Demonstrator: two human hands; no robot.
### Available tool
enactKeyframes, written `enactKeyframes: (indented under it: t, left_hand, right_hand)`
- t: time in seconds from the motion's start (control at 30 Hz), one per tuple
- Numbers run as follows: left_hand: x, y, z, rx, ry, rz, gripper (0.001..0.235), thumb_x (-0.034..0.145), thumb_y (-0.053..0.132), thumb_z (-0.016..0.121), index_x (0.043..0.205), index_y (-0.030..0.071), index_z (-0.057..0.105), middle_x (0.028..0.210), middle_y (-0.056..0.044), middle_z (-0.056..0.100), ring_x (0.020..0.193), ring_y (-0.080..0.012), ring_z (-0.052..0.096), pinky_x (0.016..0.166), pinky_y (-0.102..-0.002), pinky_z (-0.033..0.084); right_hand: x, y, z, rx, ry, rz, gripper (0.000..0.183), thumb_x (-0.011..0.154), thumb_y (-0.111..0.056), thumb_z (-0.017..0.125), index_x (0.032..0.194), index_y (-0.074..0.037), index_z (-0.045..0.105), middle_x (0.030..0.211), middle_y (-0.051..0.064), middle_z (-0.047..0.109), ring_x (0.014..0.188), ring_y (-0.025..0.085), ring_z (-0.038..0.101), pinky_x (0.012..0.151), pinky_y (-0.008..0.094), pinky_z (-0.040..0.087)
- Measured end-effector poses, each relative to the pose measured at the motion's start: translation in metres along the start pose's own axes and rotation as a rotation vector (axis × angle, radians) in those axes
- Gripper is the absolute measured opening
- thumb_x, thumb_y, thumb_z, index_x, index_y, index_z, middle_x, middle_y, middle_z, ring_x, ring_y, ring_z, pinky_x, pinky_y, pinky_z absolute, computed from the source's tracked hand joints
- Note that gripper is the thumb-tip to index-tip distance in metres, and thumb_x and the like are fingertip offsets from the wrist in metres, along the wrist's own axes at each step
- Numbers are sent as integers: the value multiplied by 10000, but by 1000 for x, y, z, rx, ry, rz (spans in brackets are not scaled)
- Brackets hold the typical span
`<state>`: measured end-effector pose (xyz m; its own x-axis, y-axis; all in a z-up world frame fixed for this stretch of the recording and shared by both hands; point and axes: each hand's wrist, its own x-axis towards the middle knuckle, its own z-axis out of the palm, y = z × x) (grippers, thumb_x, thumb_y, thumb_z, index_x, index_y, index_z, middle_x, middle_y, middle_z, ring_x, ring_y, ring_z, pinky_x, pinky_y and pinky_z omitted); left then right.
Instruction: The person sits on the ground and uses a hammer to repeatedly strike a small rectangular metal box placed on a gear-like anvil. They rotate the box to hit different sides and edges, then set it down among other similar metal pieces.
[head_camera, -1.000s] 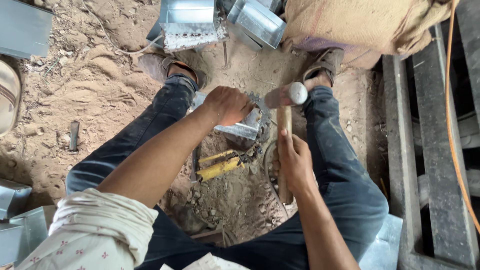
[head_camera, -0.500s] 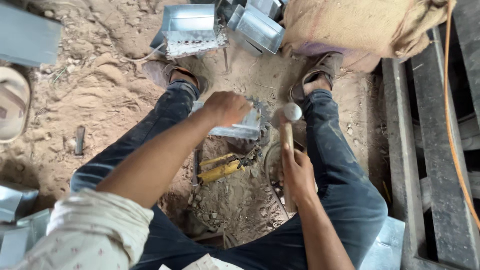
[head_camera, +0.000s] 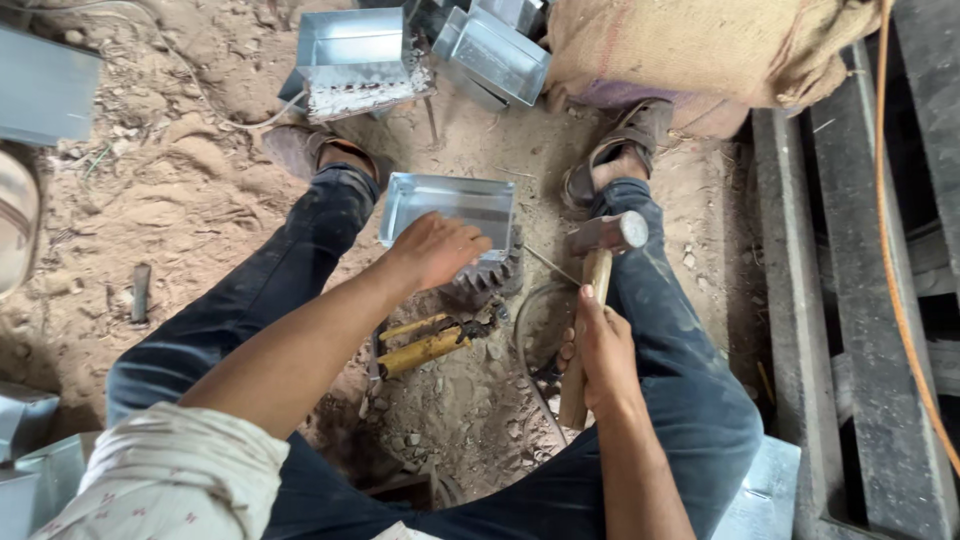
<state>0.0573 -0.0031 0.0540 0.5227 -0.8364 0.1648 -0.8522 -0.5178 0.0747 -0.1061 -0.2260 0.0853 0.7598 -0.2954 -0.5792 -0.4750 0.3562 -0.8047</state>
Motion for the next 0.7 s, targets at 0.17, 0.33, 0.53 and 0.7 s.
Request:
enactKeyframes:
  t: [0.17, 0.33, 0.53, 0.7]
  left_hand:
    - [5, -27, -10, -86, -383, -267, 354, 1061, 489, 601, 1073, 155, 716, 1026, -72, 701, 991, -245, 687, 1003, -446, 502]
    - [40, -70, -1, -83, 211, -281, 401, 806, 374, 745, 1111, 114, 729, 1122, -115, 707, 1095, -292, 651, 981, -476, 443]
    - [65, -73, 20, 28, -433, -553, 239, 1007, 239, 634, 1187, 122, 738, 1278, -93, 669, 1339, -255, 513, 1243, -530, 222]
    - [44, -53, 9, 199, 75, -284, 446, 1043, 74, 585, 1487, 67, 546, 1328, -123, 651, 1231, -249, 553, 1225, -498, 273]
  right_hand:
    - [0, 5, 5, -12, 10, 30, 375, 984, -458, 590, 930, -89, 558, 654, 16, 523, 487, 141, 497, 436, 313, 436]
    - [2, -1, 3, -42, 21, 43, 367, 963, -459, 605, 921, -96, 568, 636, 15, 521, 475, 144, 503, 428, 313, 434]
    - [-3, -2, 9, -46, 14, 62, 353, 976, -444, 609, 914, -103, 544, 640, 7, 517, 488, 132, 505, 435, 309, 439]
    - [-4, -6, 3, -56, 20, -15, 393, 1016, -456, 559, 904, -79, 545, 639, 11, 519, 485, 123, 498, 430, 300, 437]
